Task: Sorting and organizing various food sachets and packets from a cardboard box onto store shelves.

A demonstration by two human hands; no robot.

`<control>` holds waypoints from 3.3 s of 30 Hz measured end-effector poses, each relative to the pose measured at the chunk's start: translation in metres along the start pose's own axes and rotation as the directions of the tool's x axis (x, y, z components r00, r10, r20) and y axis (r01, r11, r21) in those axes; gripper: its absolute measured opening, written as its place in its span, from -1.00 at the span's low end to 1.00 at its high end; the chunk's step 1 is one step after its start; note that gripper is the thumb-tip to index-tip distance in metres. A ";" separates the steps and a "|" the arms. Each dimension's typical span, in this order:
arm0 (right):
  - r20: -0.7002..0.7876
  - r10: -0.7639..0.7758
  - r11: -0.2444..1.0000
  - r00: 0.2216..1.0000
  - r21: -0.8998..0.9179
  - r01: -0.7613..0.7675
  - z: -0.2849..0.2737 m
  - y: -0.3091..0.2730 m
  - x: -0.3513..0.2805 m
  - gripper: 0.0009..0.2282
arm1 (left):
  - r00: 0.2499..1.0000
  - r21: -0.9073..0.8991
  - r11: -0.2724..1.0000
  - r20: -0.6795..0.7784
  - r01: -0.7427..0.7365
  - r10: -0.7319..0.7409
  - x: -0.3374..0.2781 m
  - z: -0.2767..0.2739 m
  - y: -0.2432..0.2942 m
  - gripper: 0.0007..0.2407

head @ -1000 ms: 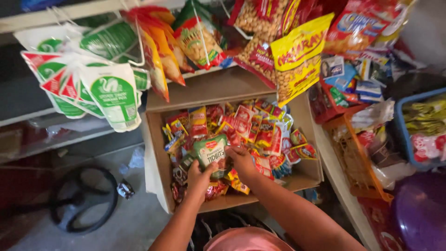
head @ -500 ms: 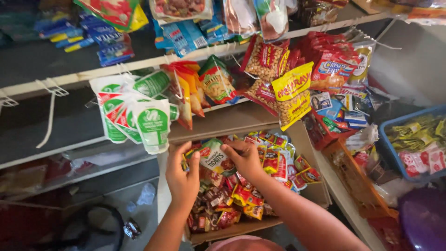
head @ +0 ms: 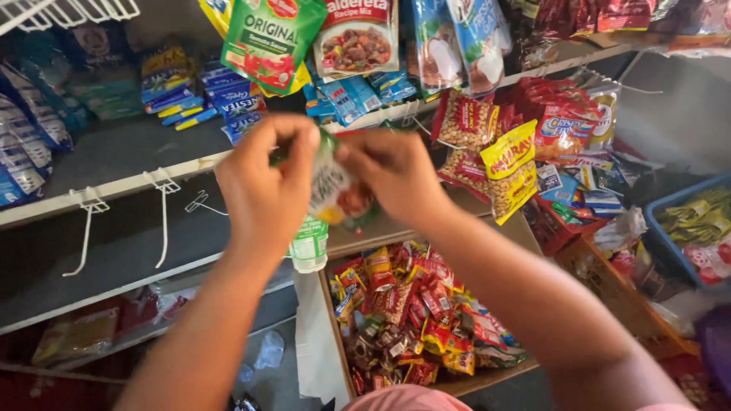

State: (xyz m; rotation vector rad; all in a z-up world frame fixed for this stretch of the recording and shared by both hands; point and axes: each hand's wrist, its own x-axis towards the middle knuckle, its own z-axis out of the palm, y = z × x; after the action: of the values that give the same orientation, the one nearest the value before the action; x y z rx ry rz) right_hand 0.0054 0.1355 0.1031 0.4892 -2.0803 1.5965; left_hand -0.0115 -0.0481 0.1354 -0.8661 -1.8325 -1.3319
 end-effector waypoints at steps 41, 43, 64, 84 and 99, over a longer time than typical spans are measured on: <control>-0.198 -0.247 0.961 0.949 -0.175 0.214 0.028 -0.006 0.190 -0.85 | 0.975 0.033 0.988 -0.160 -0.153 0.157 0.137 -0.001 -0.082 -0.95; -0.217 -0.242 0.957 0.946 -0.213 0.196 0.029 -0.001 0.195 -0.85 | 0.979 0.046 0.993 -0.169 -0.107 0.114 0.138 0.003 -0.087 -0.92; -0.429 -0.114 0.900 0.896 -0.427 -0.090 0.045 0.054 0.250 -0.80 | 0.972 0.239 0.962 -0.160 -0.131 0.172 0.146 0.027 -0.162 -0.89; -0.223 -0.273 0.844 0.936 -0.522 0.121 0.022 0.073 0.122 -0.81 | 0.962 0.346 0.920 -0.129 -0.184 0.241 0.030 0.011 -0.123 -0.80; 0.208 0.467 0.844 0.860 -0.395 -0.363 -0.021 0.183 -0.196 -0.87 | 0.811 0.052 0.896 0.404 0.442 -0.423 -0.280 0.110 -0.082 -0.87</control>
State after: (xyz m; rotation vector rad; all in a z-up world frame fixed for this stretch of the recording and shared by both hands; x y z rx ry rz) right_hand 0.0713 0.2028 -0.1492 0.1543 -2.7857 1.3859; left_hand 0.0523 0.0057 -0.1653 -0.8205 -2.4486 -1.5582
